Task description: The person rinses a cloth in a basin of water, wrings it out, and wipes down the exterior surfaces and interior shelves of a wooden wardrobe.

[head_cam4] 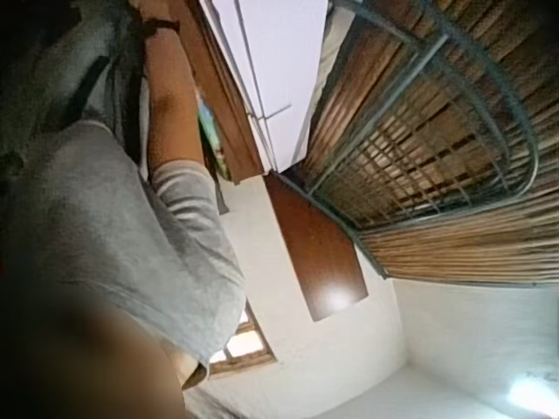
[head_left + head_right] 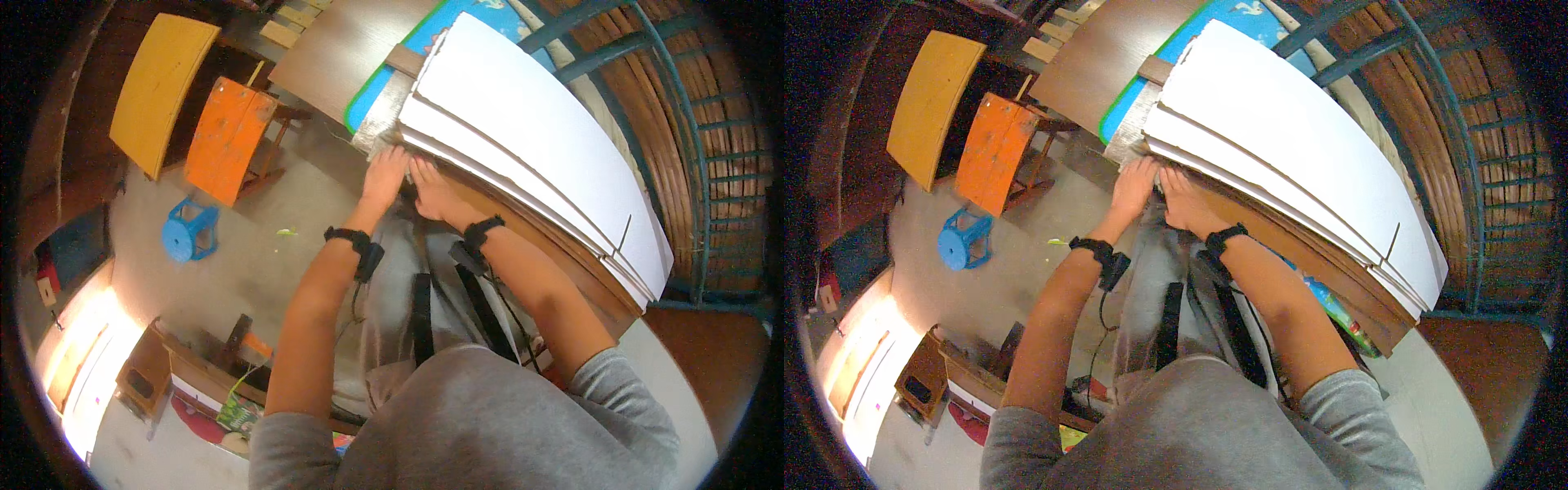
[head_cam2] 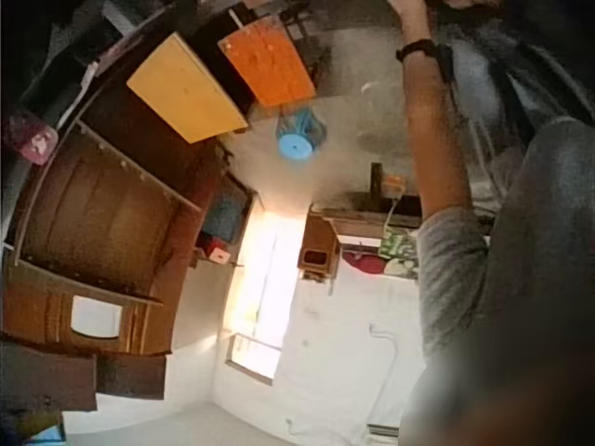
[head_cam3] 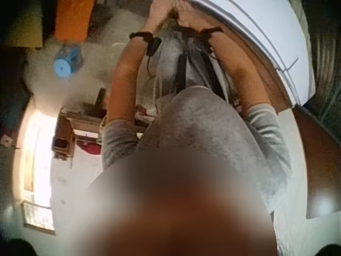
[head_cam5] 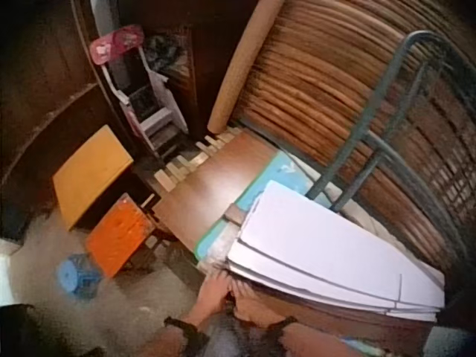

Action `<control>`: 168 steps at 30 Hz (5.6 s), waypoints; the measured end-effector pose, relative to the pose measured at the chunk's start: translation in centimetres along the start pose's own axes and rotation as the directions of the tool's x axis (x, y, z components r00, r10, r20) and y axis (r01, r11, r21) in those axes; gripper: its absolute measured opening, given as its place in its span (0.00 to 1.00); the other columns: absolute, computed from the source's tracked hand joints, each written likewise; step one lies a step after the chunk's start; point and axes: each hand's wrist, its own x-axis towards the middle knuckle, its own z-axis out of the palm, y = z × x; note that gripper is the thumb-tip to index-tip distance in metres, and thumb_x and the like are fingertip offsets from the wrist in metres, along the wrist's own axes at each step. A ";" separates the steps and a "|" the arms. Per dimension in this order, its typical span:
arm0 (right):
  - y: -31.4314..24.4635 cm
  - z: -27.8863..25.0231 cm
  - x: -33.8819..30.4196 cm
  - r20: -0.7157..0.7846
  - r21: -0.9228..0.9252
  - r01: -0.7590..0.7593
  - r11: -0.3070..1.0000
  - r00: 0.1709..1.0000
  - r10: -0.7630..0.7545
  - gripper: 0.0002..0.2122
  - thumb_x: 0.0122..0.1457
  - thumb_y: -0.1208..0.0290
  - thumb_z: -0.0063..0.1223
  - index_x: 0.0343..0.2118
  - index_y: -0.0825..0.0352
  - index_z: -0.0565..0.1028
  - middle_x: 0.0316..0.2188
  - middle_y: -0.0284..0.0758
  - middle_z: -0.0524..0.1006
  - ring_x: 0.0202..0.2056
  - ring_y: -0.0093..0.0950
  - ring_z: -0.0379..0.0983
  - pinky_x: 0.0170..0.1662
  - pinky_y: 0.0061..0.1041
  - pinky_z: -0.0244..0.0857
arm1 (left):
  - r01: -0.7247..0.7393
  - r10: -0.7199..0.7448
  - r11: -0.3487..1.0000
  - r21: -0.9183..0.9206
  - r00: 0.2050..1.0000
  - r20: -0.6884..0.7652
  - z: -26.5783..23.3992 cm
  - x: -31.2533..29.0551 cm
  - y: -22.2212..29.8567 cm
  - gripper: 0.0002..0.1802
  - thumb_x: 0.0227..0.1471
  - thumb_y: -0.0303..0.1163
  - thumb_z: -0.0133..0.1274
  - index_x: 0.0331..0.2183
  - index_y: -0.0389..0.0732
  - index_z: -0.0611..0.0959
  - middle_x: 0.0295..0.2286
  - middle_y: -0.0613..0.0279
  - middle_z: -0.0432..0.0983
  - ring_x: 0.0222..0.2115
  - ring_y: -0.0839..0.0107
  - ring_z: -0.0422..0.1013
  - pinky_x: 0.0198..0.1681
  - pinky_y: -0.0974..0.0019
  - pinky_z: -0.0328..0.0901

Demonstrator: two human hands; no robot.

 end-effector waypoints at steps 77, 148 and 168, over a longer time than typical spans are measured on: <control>-131.4 38.0 15.8 0.591 0.295 0.739 0.605 0.357 -0.724 0.19 0.61 0.54 0.40 0.34 0.68 0.74 0.23 0.28 0.73 0.24 0.18 0.65 0.27 0.22 0.61 | -0.122 -0.920 0.206 -0.971 -0.363 -0.150 -27.2 -110.5 -63.4 0.21 0.51 0.44 0.51 0.40 0.36 0.72 0.33 0.57 0.72 0.35 0.70 0.68 0.40 0.67 0.63; -214.9 111.4 19.0 0.797 0.562 0.520 -0.643 -0.549 0.252 0.27 0.51 0.57 0.54 0.54 0.56 0.60 0.53 0.38 0.60 0.52 0.42 0.60 0.47 0.47 0.63 | 0.016 -0.424 -0.785 -0.619 -0.743 0.518 -20.3 -197.8 -104.9 0.36 0.50 0.55 0.43 0.56 0.45 0.61 0.55 0.52 0.56 0.50 0.42 0.60 0.49 0.47 0.59; -216.9 107.6 9.9 0.951 0.294 0.894 0.338 -0.238 -0.198 0.18 0.63 0.56 0.31 0.40 0.64 0.70 0.31 0.37 0.74 0.32 0.35 0.73 0.33 0.36 0.68 | 0.010 0.052 -0.244 -0.970 -0.998 -0.024 -27.4 -198.8 -104.3 0.25 0.53 0.47 0.39 0.24 0.33 0.78 0.20 0.44 0.72 0.25 0.50 0.71 0.33 0.54 0.62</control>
